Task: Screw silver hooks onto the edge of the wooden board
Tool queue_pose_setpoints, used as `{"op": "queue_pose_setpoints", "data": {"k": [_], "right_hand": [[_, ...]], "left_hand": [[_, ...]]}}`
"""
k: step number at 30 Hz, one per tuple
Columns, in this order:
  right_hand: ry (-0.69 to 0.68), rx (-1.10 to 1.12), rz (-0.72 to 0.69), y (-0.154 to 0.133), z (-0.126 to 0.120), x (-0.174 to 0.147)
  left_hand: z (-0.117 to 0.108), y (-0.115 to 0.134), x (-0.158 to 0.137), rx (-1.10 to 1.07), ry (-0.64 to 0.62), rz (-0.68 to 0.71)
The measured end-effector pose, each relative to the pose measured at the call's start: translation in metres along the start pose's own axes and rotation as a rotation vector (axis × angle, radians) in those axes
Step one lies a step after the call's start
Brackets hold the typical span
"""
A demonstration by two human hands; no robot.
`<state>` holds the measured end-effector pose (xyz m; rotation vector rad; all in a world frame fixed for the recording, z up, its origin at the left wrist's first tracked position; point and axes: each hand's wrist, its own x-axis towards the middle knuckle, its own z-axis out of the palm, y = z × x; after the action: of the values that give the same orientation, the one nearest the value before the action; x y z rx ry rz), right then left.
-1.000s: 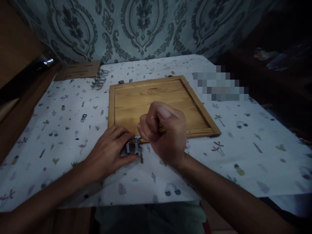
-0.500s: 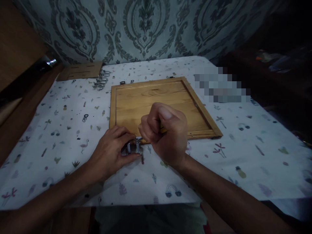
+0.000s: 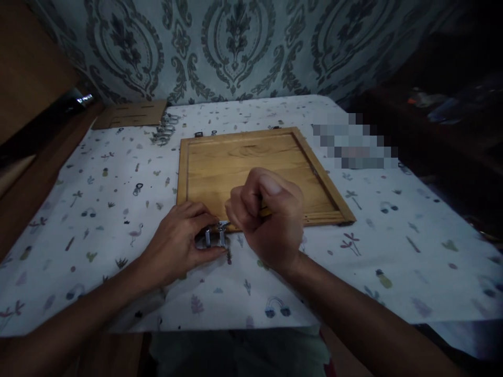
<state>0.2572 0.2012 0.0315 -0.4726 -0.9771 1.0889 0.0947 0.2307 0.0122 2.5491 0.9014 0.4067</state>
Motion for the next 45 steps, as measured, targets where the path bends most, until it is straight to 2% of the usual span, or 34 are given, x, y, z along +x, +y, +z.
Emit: {"op": "queue_pose_setpoints", "data": {"k": [4,11,16,21,27,33,39,45], "right_hand": [[0.056,0.026,-0.034,-0.008,0.000,0.000],[-0.029,-0.045,0.055,-0.028,0.000,0.004],[0.007,-0.028,0.094,-0.022,0.012,0.005],[0.058,-0.020,0.057,-0.015,0.020,0.006],[0.064,-0.020,0.056,-0.008,0.019,0.006],[0.085,-0.121,0.061,-0.010,0.020,0.006],[0.078,-0.180,0.079,-0.008,0.021,0.006],[0.090,-0.171,0.061,-0.007,0.019,0.004]], "left_hand": [[0.000,0.000,0.001,-0.008,-0.010,0.000],[0.002,0.000,0.002,0.007,0.001,-0.021],[-0.002,0.004,0.003,-0.019,-0.038,-0.056],[-0.002,0.003,0.003,-0.013,-0.028,-0.044],[0.002,-0.001,0.000,-0.004,-0.003,-0.020],[0.009,-0.004,-0.001,-0.016,0.074,0.014],[0.004,-0.003,0.000,-0.017,0.007,-0.011],[0.004,-0.001,0.000,-0.025,0.017,-0.007]]}}
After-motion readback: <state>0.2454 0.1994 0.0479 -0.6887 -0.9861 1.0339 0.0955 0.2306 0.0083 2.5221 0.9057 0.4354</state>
